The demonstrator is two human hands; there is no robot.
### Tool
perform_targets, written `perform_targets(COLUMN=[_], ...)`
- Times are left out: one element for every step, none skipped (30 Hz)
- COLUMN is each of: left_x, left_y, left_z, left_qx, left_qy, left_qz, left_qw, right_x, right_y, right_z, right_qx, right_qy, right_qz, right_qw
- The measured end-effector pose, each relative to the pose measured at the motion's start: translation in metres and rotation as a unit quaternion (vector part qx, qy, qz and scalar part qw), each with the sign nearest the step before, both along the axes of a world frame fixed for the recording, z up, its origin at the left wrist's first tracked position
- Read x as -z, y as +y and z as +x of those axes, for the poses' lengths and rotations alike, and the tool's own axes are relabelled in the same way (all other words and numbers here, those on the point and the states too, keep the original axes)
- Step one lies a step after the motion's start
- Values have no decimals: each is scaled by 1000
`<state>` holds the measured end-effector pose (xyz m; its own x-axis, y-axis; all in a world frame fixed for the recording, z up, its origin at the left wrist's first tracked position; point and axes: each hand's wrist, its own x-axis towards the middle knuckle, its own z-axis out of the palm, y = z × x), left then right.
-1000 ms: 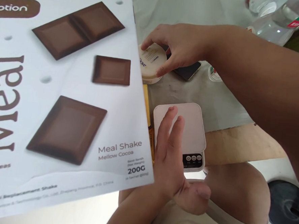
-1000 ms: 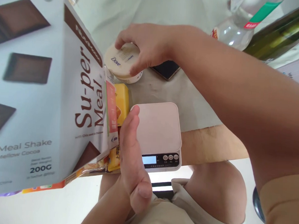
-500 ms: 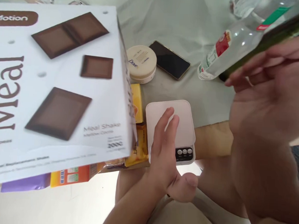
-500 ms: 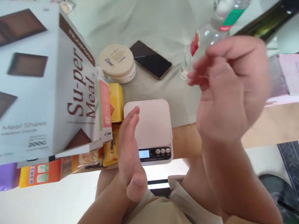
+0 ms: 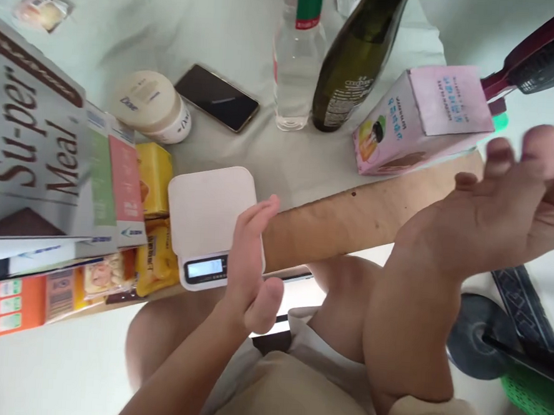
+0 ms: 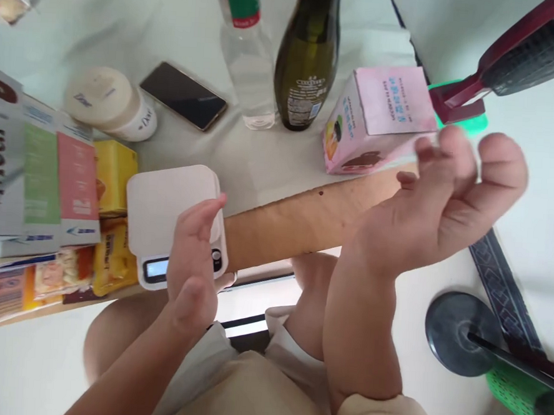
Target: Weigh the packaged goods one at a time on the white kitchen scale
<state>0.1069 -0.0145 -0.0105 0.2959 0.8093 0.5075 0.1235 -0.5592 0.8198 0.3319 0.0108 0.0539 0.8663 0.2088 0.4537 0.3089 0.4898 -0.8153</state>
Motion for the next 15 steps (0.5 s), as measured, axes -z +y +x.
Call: perform_targets(left_x=[-2, -4, -6, -9, -11, -13, -14, -15, -16, -16, -16, -15, -14, -12, -11], left_y=[3, 6, 9, 14, 19, 24, 30, 37, 44, 51, 57, 63, 67, 71, 73], left_z=[17, 35, 55, 75, 96, 115, 132, 148, 161, 171, 179, 184, 187, 188, 188], left_qx=[24, 39, 53, 56, 58, 57, 51, 50, 53, 58, 64, 71, 77, 81, 86], left_qy=[-7, -13, -21, -24, -16, -15, -15, -19, -24, -28, -31, -33, -34, -35, -36], left_qz=[9, 12, 18, 9, -3, -16, -38, -58, -77, -96, -112, -127, -142, -155, -164], left_qw=[1000, 999, 998, 998, 998, 998, 998, 997, 995, 993, 991, 989, 986, 984, 982], right_x=[-1, 0, 2, 7, 12, 19, 25, 31, 37, 41, 44, 46, 47, 48, 47], right_y=[-2, -3, -3, -1, 2, 6, 10, 14, 18, 21, 23, 25, 26, 27, 28], right_z=[7, 14, 21, 28, 36, 43, 50, 56, 61, 66, 69, 71, 72, 72, 71], right_qx=[11, 18, 21, 18, 10, -1, -8, -14, -22, -35, -53, -74, -96, -112, -120], right_qy=[16, 30, 46, 64, 89, 119, 147, 172, 187, 194, 193, 186, 177, 167, 156], right_qz=[-17, -37, -59, -80, -100, -117, -128, -135, -136, -133, -129, -125, -122, -122, -126], right_qw=[1000, 999, 997, 995, 991, 986, 981, 976, 973, 971, 971, 972, 972, 972, 972])
